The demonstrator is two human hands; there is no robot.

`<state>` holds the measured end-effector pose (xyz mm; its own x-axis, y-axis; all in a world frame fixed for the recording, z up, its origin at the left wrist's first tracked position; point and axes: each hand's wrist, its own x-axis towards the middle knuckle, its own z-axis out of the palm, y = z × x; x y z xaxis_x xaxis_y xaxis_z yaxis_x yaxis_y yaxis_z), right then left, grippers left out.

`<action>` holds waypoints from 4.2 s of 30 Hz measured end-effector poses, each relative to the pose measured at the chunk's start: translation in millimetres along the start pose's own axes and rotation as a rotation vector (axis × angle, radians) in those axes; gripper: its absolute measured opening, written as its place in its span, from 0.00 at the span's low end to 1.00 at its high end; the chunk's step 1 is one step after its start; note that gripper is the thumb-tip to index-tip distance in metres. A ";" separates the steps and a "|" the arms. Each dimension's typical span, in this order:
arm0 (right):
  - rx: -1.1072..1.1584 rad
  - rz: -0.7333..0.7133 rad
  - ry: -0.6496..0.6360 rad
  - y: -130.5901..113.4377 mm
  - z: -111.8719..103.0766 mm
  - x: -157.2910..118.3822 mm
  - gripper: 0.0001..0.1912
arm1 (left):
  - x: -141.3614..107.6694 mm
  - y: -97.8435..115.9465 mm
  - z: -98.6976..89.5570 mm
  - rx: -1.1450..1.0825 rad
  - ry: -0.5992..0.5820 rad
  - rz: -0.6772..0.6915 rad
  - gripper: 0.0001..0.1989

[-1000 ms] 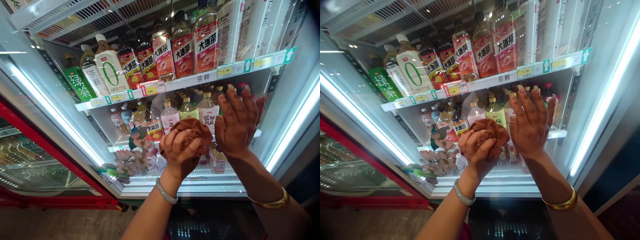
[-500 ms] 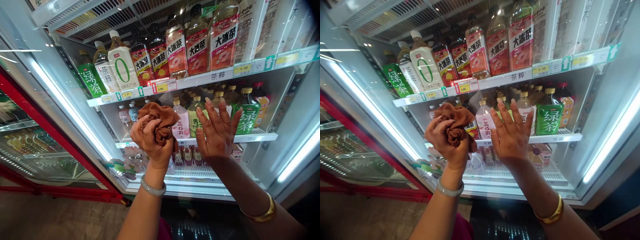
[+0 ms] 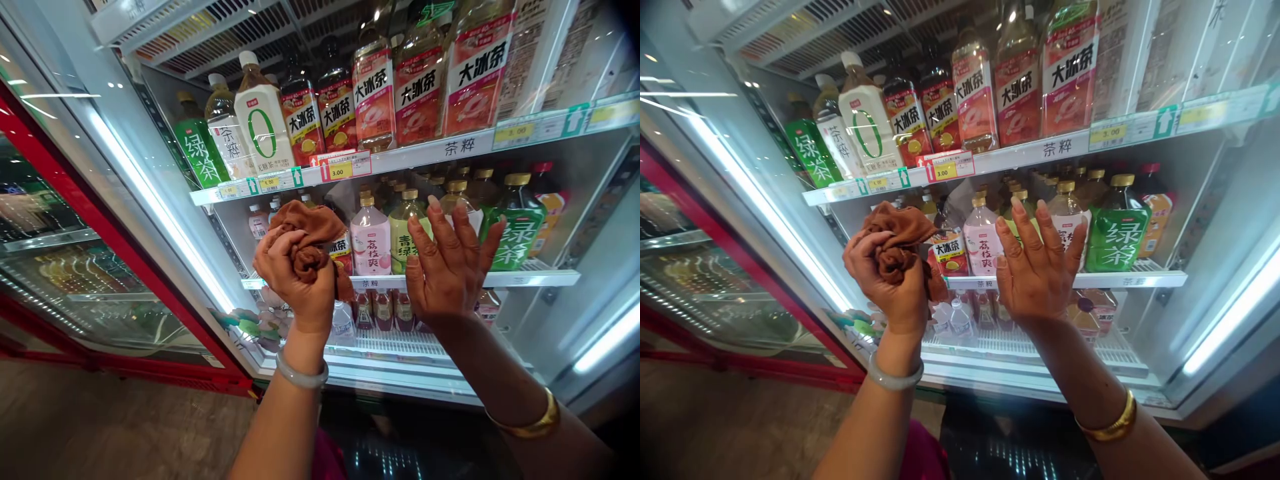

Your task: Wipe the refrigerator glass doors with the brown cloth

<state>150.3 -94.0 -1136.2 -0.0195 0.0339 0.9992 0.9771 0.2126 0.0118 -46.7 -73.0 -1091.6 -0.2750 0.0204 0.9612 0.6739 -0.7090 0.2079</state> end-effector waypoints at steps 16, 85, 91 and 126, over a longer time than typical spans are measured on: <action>0.041 0.003 -0.008 0.3 -3.1 0.6 0.31 | -0.3 8.5 -4.8 -0.010 -0.068 0.016 0.15; 0.020 0.029 0.029 -2.8 -0.7 0.8 0.31 | -53.5 14.4 -1.0 -0.011 -0.248 0.299 0.16; 0.024 0.009 0.032 -1.9 -0.9 0.5 0.31 | -17.3 -8.8 -11.1 0.132 -0.093 0.089 0.18; 0.032 0.030 0.022 -4.8 -1.6 -0.1 0.31 | -50.4 -8.5 -21.1 0.029 -0.246 0.233 0.17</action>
<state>145.9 -96.5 -1136.3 0.0149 0.0197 0.9997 0.9698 0.2432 -0.0192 -53.1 -82.8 -1145.7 0.0599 0.0326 0.9977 0.7193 -0.6944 -0.0205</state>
